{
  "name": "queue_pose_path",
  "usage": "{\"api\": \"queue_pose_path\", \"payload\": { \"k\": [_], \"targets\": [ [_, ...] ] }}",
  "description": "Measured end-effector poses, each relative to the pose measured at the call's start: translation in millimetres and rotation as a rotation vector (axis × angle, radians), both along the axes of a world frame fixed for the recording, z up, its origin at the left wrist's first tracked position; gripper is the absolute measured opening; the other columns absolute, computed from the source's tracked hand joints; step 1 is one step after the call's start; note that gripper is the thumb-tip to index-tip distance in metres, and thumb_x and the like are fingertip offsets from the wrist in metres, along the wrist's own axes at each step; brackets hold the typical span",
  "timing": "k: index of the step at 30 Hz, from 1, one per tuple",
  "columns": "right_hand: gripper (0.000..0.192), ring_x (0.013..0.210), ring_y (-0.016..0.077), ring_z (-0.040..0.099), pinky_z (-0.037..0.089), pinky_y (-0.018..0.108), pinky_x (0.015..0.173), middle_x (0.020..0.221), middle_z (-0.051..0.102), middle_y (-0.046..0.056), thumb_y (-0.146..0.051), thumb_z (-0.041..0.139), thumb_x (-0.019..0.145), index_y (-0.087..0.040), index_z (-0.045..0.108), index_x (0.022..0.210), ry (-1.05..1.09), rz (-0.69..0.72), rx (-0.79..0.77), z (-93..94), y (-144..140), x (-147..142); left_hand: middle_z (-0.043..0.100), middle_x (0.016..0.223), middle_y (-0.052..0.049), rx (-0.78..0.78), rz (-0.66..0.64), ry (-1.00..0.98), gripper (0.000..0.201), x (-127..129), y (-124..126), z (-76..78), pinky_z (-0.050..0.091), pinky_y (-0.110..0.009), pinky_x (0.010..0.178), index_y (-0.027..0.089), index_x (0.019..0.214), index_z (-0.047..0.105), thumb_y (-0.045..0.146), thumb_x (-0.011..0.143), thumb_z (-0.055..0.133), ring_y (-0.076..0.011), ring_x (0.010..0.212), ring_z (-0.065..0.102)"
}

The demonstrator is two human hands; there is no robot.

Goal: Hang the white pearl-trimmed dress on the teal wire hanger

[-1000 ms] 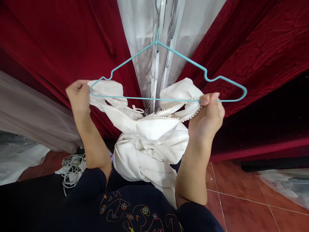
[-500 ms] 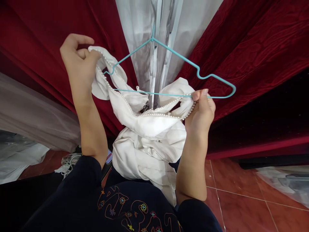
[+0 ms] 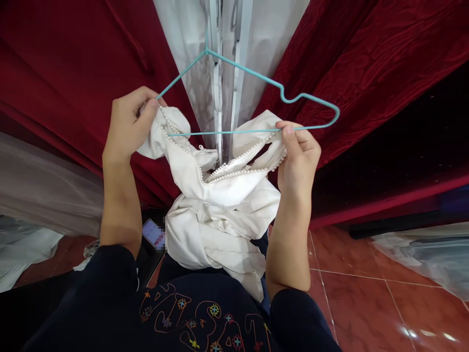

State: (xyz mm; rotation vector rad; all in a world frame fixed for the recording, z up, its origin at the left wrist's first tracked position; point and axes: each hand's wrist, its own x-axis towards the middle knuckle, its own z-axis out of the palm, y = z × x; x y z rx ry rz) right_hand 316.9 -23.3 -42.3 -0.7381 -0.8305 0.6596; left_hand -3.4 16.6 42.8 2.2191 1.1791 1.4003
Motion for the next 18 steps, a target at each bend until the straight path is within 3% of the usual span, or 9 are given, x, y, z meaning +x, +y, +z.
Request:
{"api": "queue_pose_path", "payload": {
  "k": [1,5,9,14,16,18],
  "targets": [
    [0.004,0.074,0.0115,0.058,0.045,0.025,0.067,0.087,0.066,0.007,-0.016,0.073,0.083,-0.012,0.072,0.083,-0.014,-0.022,-0.002,-2.2,-2,4,0.066,0.082,-0.007,0.002,0.026,-0.007,0.025,-1,-3,-1.0,0.051,-0.041,0.082,0.027,0.09,0.076,0.046,0.098,0.061,-0.0272,0.079,0.059],
    [0.04,0.064,0.0056,0.052,0.04,0.02,0.063,0.089,0.068,0.0,0.01,0.065,0.075,-0.018,0.074,0.103,-0.088,-0.226,-0.045,-1.2,-8,28,0.063,0.08,-0.006,-0.013,0.147,-0.092,0.025,-2,-11,-1.4,0.048,-0.041,0.081,0.028,0.084,0.077,0.047,0.096,0.064,-0.0273,0.08,0.061],
    [0.04,0.061,0.0015,0.044,0.034,0.018,0.06,0.1,0.067,-0.001,0.016,0.062,0.073,-0.016,0.071,0.095,-0.244,-0.458,0.018,23.8,-4,56,0.066,0.08,-0.005,-0.049,0.133,-0.11,0.023,-4,-15,4.6,0.047,-0.043,0.086,0.027,0.083,0.077,0.048,0.09,0.071,-0.0278,0.087,0.06],
    [0.028,0.062,0.0022,0.045,0.029,0.022,0.058,0.087,0.06,-0.004,0.005,0.063,0.08,-0.018,0.07,0.095,-0.495,-0.437,0.026,62.7,-3,75,0.071,0.081,-0.005,-0.286,0.181,-0.453,0.022,-1,-22,13.1,0.047,-0.045,0.091,0.029,0.08,0.073,0.039,0.069,0.09,-0.0404,0.128,0.052],
    [0.026,0.062,0.0027,0.043,0.029,0.023,0.061,0.089,0.059,-0.004,-0.001,0.063,0.084,-0.021,0.071,0.1,-0.607,-0.398,0.06,73.9,-6,77,0.072,0.085,-0.005,-0.281,0.166,-0.391,0.024,-1,-23,14.4,0.047,-0.045,0.091,0.028,0.081,0.073,0.041,0.069,0.09,-0.04,0.13,0.051],
    [0.028,0.062,0.003,0.042,0.03,0.024,0.062,0.094,0.061,-0.003,-0.002,0.063,0.085,-0.022,0.072,0.104,-0.676,-0.361,0.09,83.4,-8,76,0.073,0.088,-0.004,-0.21,0.137,-0.254,0.026,-3,-22,13.9,0.047,-0.044,0.09,0.026,0.085,0.075,0.047,0.076,0.086,-0.0366,0.119,0.058]
  ]
}}
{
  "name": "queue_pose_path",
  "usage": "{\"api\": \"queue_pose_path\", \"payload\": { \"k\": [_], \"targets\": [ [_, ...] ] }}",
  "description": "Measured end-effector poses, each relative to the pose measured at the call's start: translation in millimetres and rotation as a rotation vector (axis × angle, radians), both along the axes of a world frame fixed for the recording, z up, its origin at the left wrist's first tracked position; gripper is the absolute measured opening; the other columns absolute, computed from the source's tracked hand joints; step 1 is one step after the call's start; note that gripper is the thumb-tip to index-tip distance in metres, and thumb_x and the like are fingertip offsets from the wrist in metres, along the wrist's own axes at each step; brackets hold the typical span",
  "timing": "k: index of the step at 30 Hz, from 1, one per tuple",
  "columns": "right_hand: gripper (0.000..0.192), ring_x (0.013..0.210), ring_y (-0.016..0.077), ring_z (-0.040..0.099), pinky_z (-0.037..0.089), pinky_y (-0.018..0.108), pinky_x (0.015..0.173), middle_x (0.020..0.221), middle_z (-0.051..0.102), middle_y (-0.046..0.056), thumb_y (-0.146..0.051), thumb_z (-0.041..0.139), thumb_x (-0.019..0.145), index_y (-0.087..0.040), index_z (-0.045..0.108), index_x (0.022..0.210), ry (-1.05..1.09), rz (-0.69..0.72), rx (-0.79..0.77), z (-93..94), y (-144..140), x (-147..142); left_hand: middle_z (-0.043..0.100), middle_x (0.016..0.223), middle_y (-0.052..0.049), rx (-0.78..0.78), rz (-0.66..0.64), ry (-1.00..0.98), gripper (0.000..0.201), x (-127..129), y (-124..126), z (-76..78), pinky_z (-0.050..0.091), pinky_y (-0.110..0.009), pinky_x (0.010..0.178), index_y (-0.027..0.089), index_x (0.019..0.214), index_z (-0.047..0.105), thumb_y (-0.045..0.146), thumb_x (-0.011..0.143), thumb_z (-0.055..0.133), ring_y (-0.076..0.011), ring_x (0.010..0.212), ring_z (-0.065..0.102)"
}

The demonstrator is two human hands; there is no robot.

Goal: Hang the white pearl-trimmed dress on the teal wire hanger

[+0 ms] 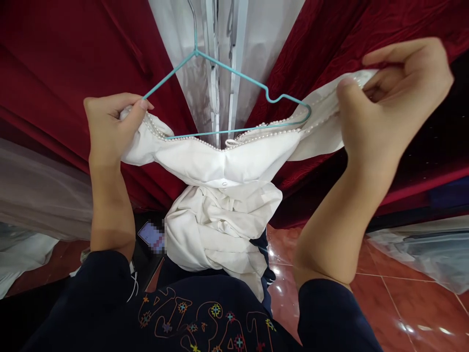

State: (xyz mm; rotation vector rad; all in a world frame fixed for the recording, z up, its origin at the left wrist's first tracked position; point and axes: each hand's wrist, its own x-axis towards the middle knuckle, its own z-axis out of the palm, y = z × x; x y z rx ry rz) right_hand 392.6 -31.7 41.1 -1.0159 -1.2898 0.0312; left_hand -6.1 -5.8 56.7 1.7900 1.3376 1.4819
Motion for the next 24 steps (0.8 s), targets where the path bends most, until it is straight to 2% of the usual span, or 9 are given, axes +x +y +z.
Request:
{"api": "queue_pose_path", "payload": {
  "k": [3,6,9,11,13,15,18,21,24],
  "targets": [
    [0.031,0.061,0.0022,0.04,0.027,0.025,0.06,0.103,0.061,-0.001,0.001,0.063,0.085,-0.02,0.071,0.106,-0.077,0.043,0.008,13.5,5,-11,0.073,0.091,-0.003,0.152,-0.061,0.173,0.026,-2,3,-3.4,0.046,-0.043,0.084,0.02,0.094,0.079,0.045,0.092,0.071,-0.0278,0.094,0.063],
    [0.028,0.061,0.0014,0.04,0.025,0.024,0.057,0.1,0.061,0.0,0.002,0.064,0.084,-0.016,0.067,0.105,-0.122,0.085,0.034,23.9,15,-33,0.073,0.086,-0.002,0.226,-0.087,0.212,0.024,-3,9,-8.7,0.044,-0.04,0.077,0.022,0.095,0.081,0.039,0.096,0.065,-0.0241,0.082,0.061],
    [0.03,0.082,0.0089,0.061,0.046,0.022,0.07,0.109,0.065,0.005,-0.01,0.07,0.085,-0.015,0.064,0.114,-0.158,0.099,0.004,23.3,18,-59,0.072,0.08,-0.001,0.273,-0.078,0.215,0.024,-7,19,-14.9,0.042,-0.038,0.07,0.025,0.092,0.082,0.044,0.095,0.067,-0.0217,0.074,0.057],
    [0.038,0.109,0.0187,0.064,0.053,0.032,0.094,0.121,0.064,0.008,-0.019,0.072,0.086,-0.017,0.063,0.122,-0.205,0.077,0.052,15.2,11,-77,0.07,0.075,0.001,0.328,-0.081,0.239,0.025,-11,27,-18.6,0.039,-0.036,0.065,0.026,0.09,0.081,0.047,0.094,0.069,-0.019,0.068,0.054],
    [0.035,0.117,0.022,0.062,0.052,0.038,0.102,0.124,0.064,0.008,-0.026,0.069,0.09,-0.021,0.064,0.124,-0.263,0.1,0.156,3.0,0,-94,0.068,0.072,0.002,0.376,-0.091,0.282,0.027,-15,33,-20.7,0.036,-0.033,0.06,0.027,0.091,0.081,0.05,0.094,0.069,-0.017,0.064,0.052],
    [0.029,0.119,0.024,0.062,0.052,0.042,0.103,0.124,0.065,0.008,-0.032,0.062,0.095,-0.024,0.065,0.123,-0.393,0.225,0.138,-11.4,-7,-110,0.068,0.073,0.001,0.391,-0.087,0.321,0.029,-17,33,-20.7,0.035,-0.032,0.059,0.025,0.094,0.08,0.05,0.098,0.066,-0.0167,0.065,0.054],
    [0.034,0.124,0.0283,0.06,0.048,0.049,0.109,0.13,0.064,0.01,-0.037,0.056,0.097,-0.023,0.063,0.127,-0.641,0.404,-0.047,-33.7,-6,-126,0.071,0.078,-0.001,0.403,-0.086,0.345,0.027,-15,26,-19.1,0.039,-0.033,0.062,0.023,0.097,0.08,0.045,0.099,0.065,-0.0177,0.068,0.058],
    [0.036,0.119,0.0303,0.06,0.047,0.052,0.105,0.127,0.065,0.012,-0.034,0.052,0.098,-0.021,0.061,0.13,-0.692,0.368,-0.14,-52.5,4,-133,0.072,0.086,0.0,0.347,-0.064,0.268,0.014,-11,18,-21.0,0.044,-0.033,0.073,0.023,0.097,0.076,0.031,0.087,0.081,-0.0206,0.079,0.064],
    [0.031,0.113,0.0287,0.061,0.045,0.048,0.099,0.121,0.067,0.009,-0.028,0.051,0.097,-0.022,0.065,0.124,-0.637,0.279,-0.127,-63.8,4,-135,0.065,0.077,0.002,0.274,0.017,0.085,0.027,-11,14,-27.0,0.045,-0.033,0.081,0.023,0.095,0.071,0.012,0.076,0.088,-0.0218,0.085,0.063]
  ]
}}
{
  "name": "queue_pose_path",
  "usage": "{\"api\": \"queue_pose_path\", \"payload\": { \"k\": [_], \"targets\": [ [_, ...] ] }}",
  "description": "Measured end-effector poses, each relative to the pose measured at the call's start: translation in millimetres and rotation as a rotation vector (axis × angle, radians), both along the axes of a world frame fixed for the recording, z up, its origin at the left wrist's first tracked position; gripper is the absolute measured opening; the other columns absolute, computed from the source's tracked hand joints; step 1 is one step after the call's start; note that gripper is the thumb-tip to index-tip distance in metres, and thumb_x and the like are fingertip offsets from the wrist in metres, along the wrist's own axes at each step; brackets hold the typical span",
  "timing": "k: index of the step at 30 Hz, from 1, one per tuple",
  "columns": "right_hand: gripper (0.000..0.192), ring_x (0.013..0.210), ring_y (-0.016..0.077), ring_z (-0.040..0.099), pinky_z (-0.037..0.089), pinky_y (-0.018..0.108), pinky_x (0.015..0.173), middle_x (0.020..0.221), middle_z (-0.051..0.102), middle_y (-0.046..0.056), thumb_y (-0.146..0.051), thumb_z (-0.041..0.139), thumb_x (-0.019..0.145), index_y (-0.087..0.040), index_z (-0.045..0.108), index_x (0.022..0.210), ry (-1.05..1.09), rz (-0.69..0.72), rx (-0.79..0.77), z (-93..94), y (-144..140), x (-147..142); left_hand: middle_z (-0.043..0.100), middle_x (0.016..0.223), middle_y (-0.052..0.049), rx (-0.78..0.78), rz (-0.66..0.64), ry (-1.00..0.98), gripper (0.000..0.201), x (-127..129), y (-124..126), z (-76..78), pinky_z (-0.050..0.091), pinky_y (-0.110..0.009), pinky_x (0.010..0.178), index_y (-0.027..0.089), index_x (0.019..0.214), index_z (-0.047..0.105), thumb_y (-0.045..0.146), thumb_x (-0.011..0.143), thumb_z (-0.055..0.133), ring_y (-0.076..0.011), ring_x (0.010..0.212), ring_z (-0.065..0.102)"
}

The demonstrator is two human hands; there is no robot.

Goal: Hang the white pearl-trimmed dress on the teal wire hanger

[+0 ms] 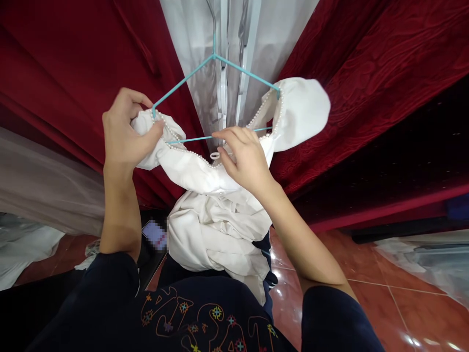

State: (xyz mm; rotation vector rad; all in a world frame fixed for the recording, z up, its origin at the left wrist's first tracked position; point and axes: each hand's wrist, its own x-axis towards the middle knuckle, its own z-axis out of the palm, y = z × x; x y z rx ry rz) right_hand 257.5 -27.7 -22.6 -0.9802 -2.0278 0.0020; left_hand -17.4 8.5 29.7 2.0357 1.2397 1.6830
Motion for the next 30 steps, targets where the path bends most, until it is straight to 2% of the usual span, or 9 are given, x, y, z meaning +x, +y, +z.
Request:
{"api": "queue_pose_path", "payload": {
  "k": [2,6,10,13,16,19,22,26,30],
  "targets": [
    [0.029,0.109,0.0272,0.061,0.045,0.046,0.097,0.118,0.068,0.008,-0.027,0.051,0.097,-0.022,0.066,0.122,0.052,-0.023,0.021,-3.3,-6,-2,0.061,0.075,0.003,0.041,0.02,-0.041,0.029,-3,-3,-2.5,0.045,-0.032,0.082,0.022,0.094,0.07,0.004,0.077,0.085,-0.0196,0.082,0.06],
    [0.028,0.107,0.0267,0.06,0.044,0.045,0.097,0.116,0.068,0.008,-0.027,0.053,0.096,-0.022,0.066,0.119,0.112,-0.062,0.025,-4.3,-18,-8,0.066,0.084,0.0,0.218,0.012,0.098,0.029,-16,-15,3.7,0.045,-0.03,0.069,0.017,0.09,0.077,-0.007,0.073,0.077,-0.0158,0.078,0.059],
    [0.026,0.106,0.0266,0.06,0.044,0.045,0.095,0.115,0.068,0.008,-0.025,0.053,0.095,-0.021,0.067,0.117,0.114,-0.055,0.017,-2.7,-21,-9,0.071,0.083,0.0,0.175,0.079,-0.006,0.021,-36,-21,10.0,0.046,-0.032,0.065,0.015,0.091,0.08,-0.002,0.082,0.073,-0.0162,0.076,0.064],
    [0.027,0.107,0.0274,0.06,0.043,0.046,0.095,0.116,0.067,0.009,-0.026,0.054,0.095,-0.02,0.067,0.119,0.099,-0.058,0.01,-1.6,-23,-7,0.07,0.069,0.004,0.251,0.252,-0.193,0.021,-53,-12,-5.9,0.046,-0.03,0.063,0.016,0.081,0.08,-0.002,0.08,0.071,-0.0119,0.067,0.062],
    [0.029,0.107,0.0276,0.06,0.043,0.047,0.096,0.117,0.067,0.009,-0.028,0.054,0.096,-0.021,0.066,0.121,0.087,-0.071,0.006,-0.9,-26,-6,0.068,0.064,0.006,0.243,0.331,-0.341,0.016,-60,-8,-42.2,0.044,-0.024,0.059,0.013,0.082,0.079,0.0,0.078,0.072,-0.0072,0.061,0.058],
    [0.029,0.108,0.0272,0.06,0.043,0.047,0.097,0.118,0.067,0.009,-0.029,0.055,0.096,-0.022,0.066,0.122,0.092,-0.07,0.002,-0.8,-28,-7,0.072,0.07,0.003,0.061,0.285,-0.367,0.012,-46,-19,-81.6,0.048,-0.025,0.062,0.012,0.085,0.078,0.004,0.077,0.074,-0.0097,0.064,0.063],
    [0.028,0.108,0.027,0.061,0.044,0.046,0.096,0.118,0.067,0.009,-0.029,0.056,0.097,-0.022,0.066,0.121,0.094,-0.067,-0.001,-1.2,-28,-7,0.077,0.085,-0.002,-0.106,0.215,-0.347,0.019,-14,-33,-103.3,0.054,-0.025,0.066,0.016,0.092,0.08,0.009,0.075,0.075,-0.0147,0.074,0.07],
    [0.027,0.109,0.0264,0.061,0.044,0.047,0.099,0.117,0.067,0.008,-0.03,0.056,0.097,-0.022,0.066,0.121,0.128,-0.08,0.01,-3.3,-29,-8,0.076,0.109,-0.008,-0.089,-0.001,-0.462,0.034,28,-37,-98.7,0.059,-0.031,0.09,0.018,0.108,0.074,0.035,0.081,0.084,-0.0231,0.103,0.073],
    [0.029,0.113,0.026,0.061,0.045,0.048,0.1,0.12,0.067,0.008,-0.029,0.056,0.097,-0.024,0.066,0.124,0.16,-0.074,0.019,-6.2,-32,-13,0.069,0.129,-0.01,-0.077,-0.206,-0.559,0.047,51,-34,-85.3,0.052,-0.039,0.107,0.023,0.123,0.065,0.056,0.091,0.073,-0.0272,0.121,0.066]
  ]
}}
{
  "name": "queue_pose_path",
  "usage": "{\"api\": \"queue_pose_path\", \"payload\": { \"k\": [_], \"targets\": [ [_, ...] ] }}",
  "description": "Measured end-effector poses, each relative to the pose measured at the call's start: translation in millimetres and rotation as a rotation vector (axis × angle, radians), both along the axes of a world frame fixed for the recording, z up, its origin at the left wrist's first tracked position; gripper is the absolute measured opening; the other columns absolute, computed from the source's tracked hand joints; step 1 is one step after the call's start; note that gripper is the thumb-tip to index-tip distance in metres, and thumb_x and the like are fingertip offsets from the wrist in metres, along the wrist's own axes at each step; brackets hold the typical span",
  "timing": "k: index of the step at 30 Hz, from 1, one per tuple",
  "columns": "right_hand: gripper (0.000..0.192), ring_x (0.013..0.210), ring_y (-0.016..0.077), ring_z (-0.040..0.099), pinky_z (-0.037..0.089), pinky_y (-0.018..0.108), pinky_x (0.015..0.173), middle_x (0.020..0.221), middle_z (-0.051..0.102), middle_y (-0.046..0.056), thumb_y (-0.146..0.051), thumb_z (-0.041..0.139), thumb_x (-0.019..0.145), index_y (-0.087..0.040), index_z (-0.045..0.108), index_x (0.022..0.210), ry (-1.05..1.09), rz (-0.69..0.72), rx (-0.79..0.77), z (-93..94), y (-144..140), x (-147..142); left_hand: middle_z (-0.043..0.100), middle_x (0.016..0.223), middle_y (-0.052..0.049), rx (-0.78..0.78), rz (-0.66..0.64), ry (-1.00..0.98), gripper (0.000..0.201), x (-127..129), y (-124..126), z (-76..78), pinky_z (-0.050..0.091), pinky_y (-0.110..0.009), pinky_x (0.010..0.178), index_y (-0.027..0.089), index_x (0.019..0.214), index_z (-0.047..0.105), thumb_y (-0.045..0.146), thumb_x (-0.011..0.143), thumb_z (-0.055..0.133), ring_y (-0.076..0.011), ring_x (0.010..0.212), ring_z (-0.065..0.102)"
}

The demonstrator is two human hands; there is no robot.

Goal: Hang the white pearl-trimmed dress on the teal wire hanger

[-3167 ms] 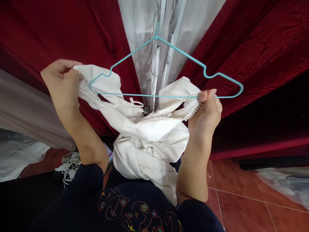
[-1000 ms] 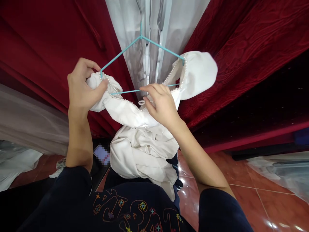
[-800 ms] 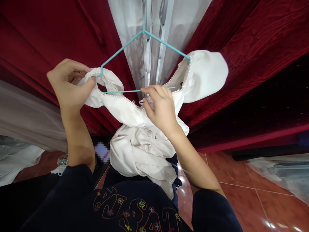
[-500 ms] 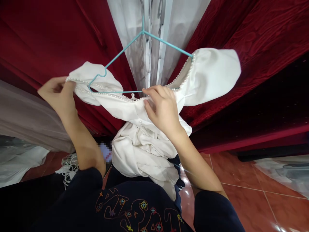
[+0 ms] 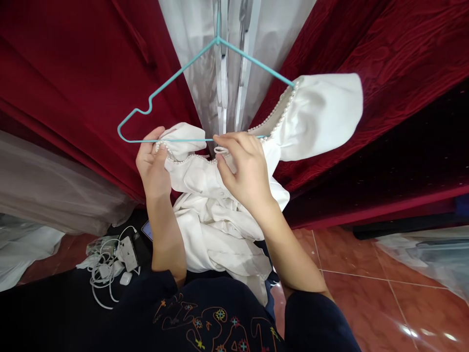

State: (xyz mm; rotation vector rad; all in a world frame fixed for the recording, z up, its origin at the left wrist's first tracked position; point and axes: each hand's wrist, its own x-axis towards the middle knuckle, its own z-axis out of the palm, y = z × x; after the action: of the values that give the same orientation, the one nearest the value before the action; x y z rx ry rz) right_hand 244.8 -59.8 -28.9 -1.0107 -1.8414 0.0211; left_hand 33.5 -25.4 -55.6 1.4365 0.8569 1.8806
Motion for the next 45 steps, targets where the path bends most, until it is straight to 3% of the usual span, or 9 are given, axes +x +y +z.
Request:
{"api": "queue_pose_path", "payload": {
  "k": [6,13,17,21,26,30,34,38,45],
  "targets": [
    [0.028,0.118,0.0273,0.061,0.046,0.052,0.105,0.124,0.064,0.008,-0.03,0.057,0.098,-0.028,0.065,0.125,0.061,0.075,0.003,7.9,-8,-5,0.071,0.101,-0.005,0.095,0.032,-0.118,0.031,11,-8,9.6,0.053,-0.033,0.096,0.024,0.105,0.064,0.053,0.095,0.069,-0.0225,0.104,0.068],
    [0.048,0.131,0.0345,0.051,0.036,0.057,0.117,0.131,0.058,0.015,-0.031,0.072,0.089,-0.023,0.062,0.135,0.242,-0.206,0.357,17.2,26,38,0.068,0.09,-0.004,0.116,0.094,-0.149,0.027,18,-16,22.0,0.051,-0.031,0.084,0.024,0.097,0.062,0.051,0.096,0.068,-0.0196,0.088,0.065],
    [0.029,0.096,0.0259,0.068,0.053,0.045,0.09,0.102,0.071,0.009,-0.012,0.059,0.089,-0.022,0.075,0.11,0.295,-0.161,0.168,29.1,47,63,0.067,0.091,-0.003,0.088,0.126,-0.103,0.029,10,-16,23.7,0.051,-0.033,0.092,0.025,0.098,0.059,0.053,0.095,0.067,-0.0215,0.093,0.065],
    [0.025,0.084,0.0208,0.068,0.049,0.035,0.074,0.092,0.072,0.007,-0.007,0.057,0.086,-0.019,0.078,0.095,0.473,-0.161,0.142,43.6,50,101,0.065,0.091,-0.003,0.094,0.138,-0.047,0.036,-2,-16,30.9,0.051,-0.035,0.094,0.025,0.097,0.057,0.058,0.091,0.07,-0.0235,0.097,0.066],
    [0.021,0.058,0.0103,0.042,0.031,0.03,0.056,0.076,0.055,0.003,-0.001,0.069,0.07,-0.022,0.066,0.071,0.635,-0.472,0.26,10.3,41,142,0.067,0.091,-0.004,0.076,0.104,-0.076,0.033,-1,-14,29.6,0.052,-0.034,0.091,0.024,0.096,0.059,0.055,0.092,0.07,-0.0227,0.094,0.066],
    [0.012,0.049,0.0106,0.035,0.033,0.029,0.046,0.067,0.048,-0.001,-0.025,0.075,0.078,-0.027,0.063,0.075,0.873,-0.302,-0.037,-34.8,25,115,0.068,0.093,-0.004,0.022,0.079,-0.125,0.036,9,-12,16.2,0.051,-0.034,0.093,0.023,0.097,0.059,0.056,0.09,0.072,-0.0224,0.095,0.066],
    [0.019,0.06,0.0129,0.052,0.046,0.029,0.052,0.084,0.064,0.003,-0.039,0.071,0.084,-0.025,0.072,0.097,0.859,0.067,-0.393,-41.7,15,67,0.069,0.096,-0.005,-0.05,0.005,-0.183,0.035,18,-15,10.0,0.052,-0.032,0.091,0.023,0.096,0.059,0.054,0.088,0.075,-0.0222,0.097,0.066],
    [0.033,0.087,0.0207,0.064,0.052,0.035,0.067,0.116,0.065,0.008,-0.049,0.066,0.087,-0.028,0.067,0.113,0.761,0.209,-0.32,-22.1,12,33,0.07,0.097,-0.005,-0.084,-0.004,-0.215,0.038,21,-17,12.1,0.053,-0.031,0.086,0.024,0.093,0.061,0.057,0.084,0.077,-0.0213,0.093,0.067],
    [0.057,0.065,0.0151,0.048,0.041,0.03,0.058,0.075,0.045,0.004,-0.075,0.043,0.094,-0.021,0.047,0.076,0.966,0.083,-0.131,-21.3,30,15,0.075,0.1,-0.004,-0.116,0.121,-0.105,0.021,-3,-17,-12.9,0.055,-0.029,0.088,0.022,0.097,0.078,0.039,0.085,0.08,-0.0207,0.095,0.071]
  ]
}}
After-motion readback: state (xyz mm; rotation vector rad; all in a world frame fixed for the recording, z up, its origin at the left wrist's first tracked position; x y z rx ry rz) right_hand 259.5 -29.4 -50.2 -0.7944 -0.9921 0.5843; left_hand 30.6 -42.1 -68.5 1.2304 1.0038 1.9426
